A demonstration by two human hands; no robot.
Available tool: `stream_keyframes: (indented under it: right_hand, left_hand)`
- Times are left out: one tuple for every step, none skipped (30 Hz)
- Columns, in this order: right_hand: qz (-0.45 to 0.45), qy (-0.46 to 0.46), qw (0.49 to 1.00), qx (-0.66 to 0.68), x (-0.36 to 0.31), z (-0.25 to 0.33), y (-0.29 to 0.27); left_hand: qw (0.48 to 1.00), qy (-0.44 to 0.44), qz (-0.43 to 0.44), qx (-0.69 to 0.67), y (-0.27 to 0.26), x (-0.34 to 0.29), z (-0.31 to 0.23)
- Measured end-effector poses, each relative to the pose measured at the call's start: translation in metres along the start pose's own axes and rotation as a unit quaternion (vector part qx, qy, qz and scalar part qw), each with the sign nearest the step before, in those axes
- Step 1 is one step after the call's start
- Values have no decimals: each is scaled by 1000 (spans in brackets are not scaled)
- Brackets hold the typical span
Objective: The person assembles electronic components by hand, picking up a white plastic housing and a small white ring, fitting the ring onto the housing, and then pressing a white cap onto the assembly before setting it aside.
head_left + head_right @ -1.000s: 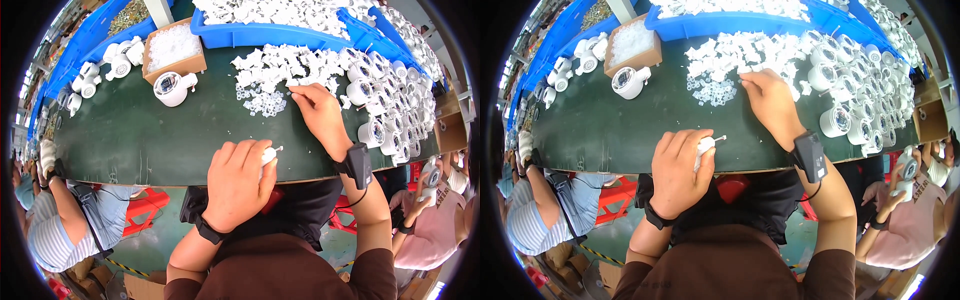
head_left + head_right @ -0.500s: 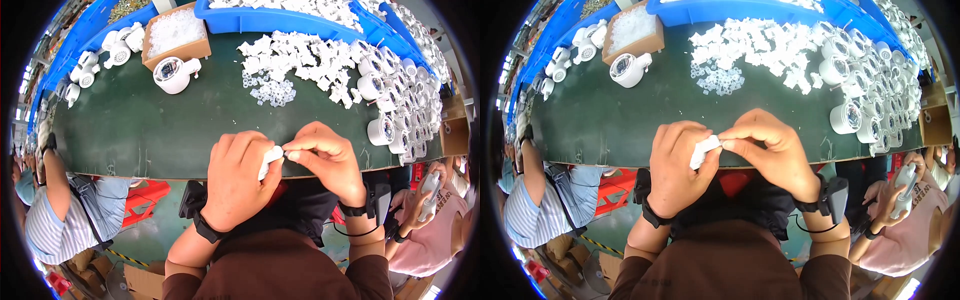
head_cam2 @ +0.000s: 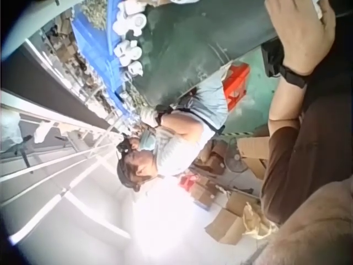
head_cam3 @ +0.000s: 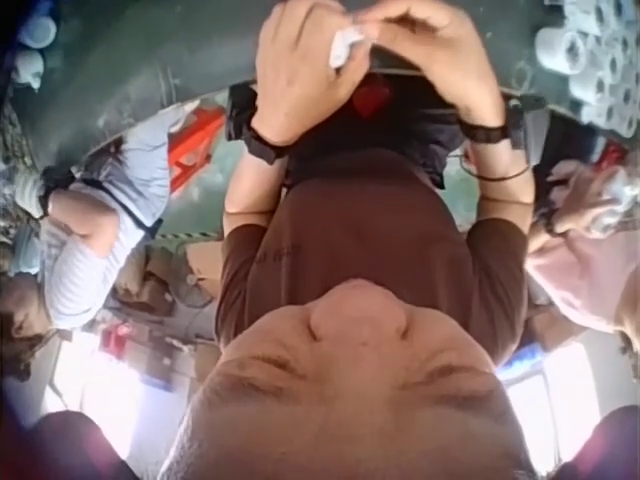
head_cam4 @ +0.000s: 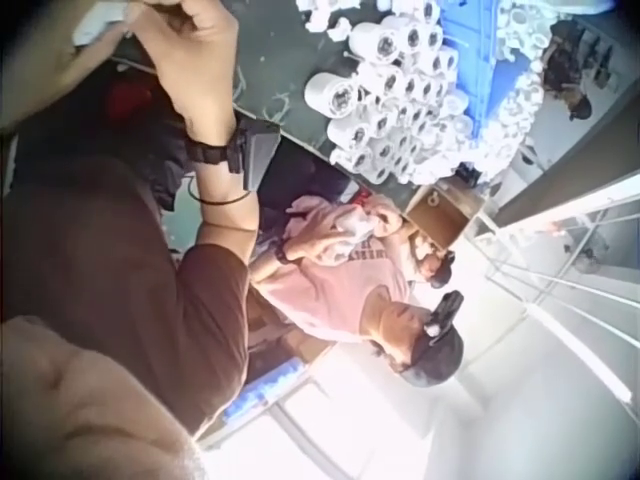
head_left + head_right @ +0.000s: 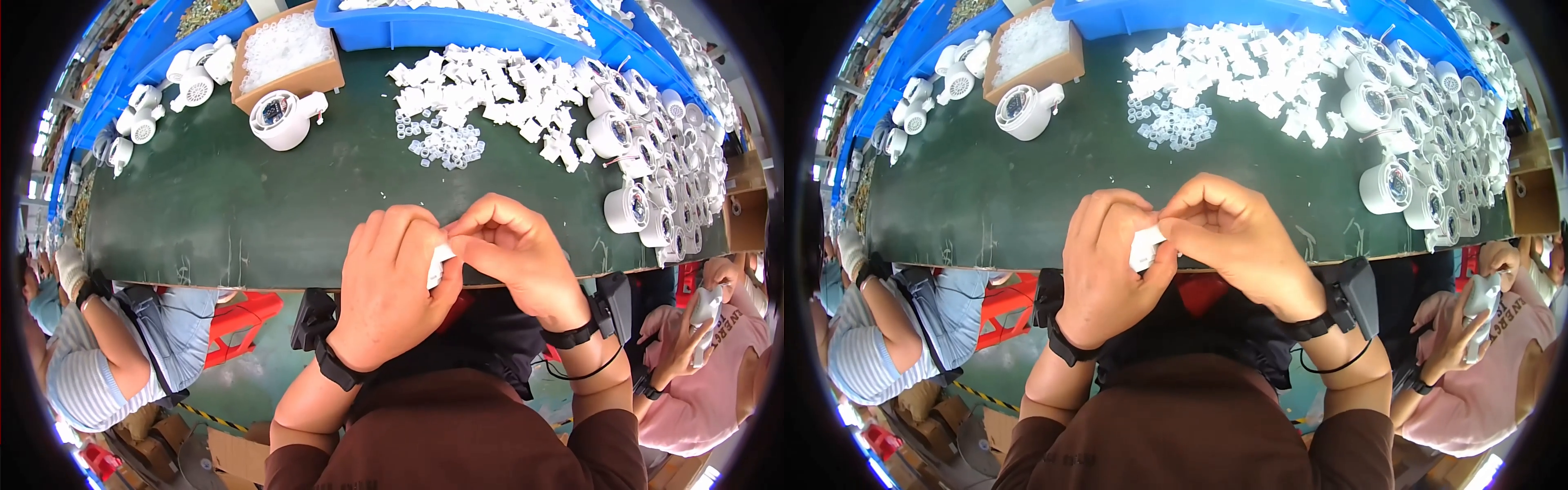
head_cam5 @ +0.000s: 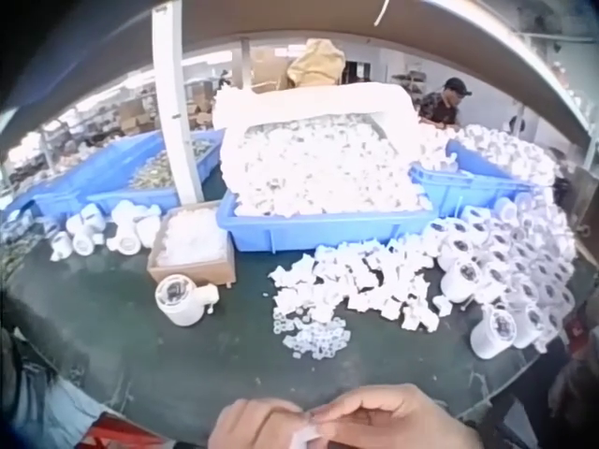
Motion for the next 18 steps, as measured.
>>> stream_keyframes:
  right_hand:
    - [-3, -12, 1000, 8, 0, -2, 2]
    - [-8, -7, 1000, 27, 1, -5, 2]
    - [-10, -9, 1000, 28, 0, -5, 4]
    - [-27, -14, 999, 36, 0, -4, 3]
    - [-43, -20, 998, 44, -1, -3, 1]
    - [-37, -2, 998, 59, -2, -6, 2]
    - [-35, -1, 998, 59, -3, -7, 1]
    - [-35, -13, 998, 47, -5, -6, -1]
    - [-35, -25, 999, 34, -6, -6, -2]
    - [-35, -24, 999, 34, -6, -6, -1]
    - [-39, -35, 999, 14, -7, -4, 0]
    - [-43, -47, 998, -5, -8, -2, 1]
    - [-47, -49, 998, -7, -9, -2, 1]
    - [-62, -48, 997, -8, -11, -5, 0]
    - [-79, -48, 996, -10, -12, -8, -1]
    - [-85, -64, 994, 1, -13, -12, 0]
    - [-74, -67, 995, -3, -13, -15, 3]
    - [-60, -86, 995, -7, -11, -17, 10]
  left_hand:
    - [1000, 2, 1, -1, 1, 0, 0]
    - [1000, 5, -16, -8, 0, 0, 0]
    - [999, 7, -32, -16, -2, -1, 0]
    - [999, 7, -33, -15, -2, -1, 1]
    - [999, 1, -41, -17, -4, -1, 1]
    - [999, -4, -48, -20, -5, -1, 3]
    - [999, -6, -49, -18, -5, -3, 4]
    - [998, 1, -51, -23, -5, -4, 4]
    - [998, 7, -53, -27, -6, -5, 3]
    - [998, 6, -53, -27, -7, -5, 3]
    - [998, 4, -51, -29, -7, -5, 3]
    - [998, 2, -49, -32, -7, -4, 3]
    - [998, 5, -49, -36, -7, -3, 2]
    - [998, 3, -42, -37, -6, -3, 3]
    - [999, 2, -34, -39, -5, -3, 3]
    - [999, 14, -32, -28, -6, -2, 3]
    - [999, 27, -29, -21, -6, -2, 4]
    - [1000, 21, -9, -11, -11, -1, 6]
Point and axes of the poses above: each hand's wrist, its own x-axis towards the middle knuckle, its own y-axis out of the palm, z = x × y, the point moved 9 cm from there along x, towards the middle knuckle, and after that the axes turned 4 degrees about -z, right-handed, at the moved point
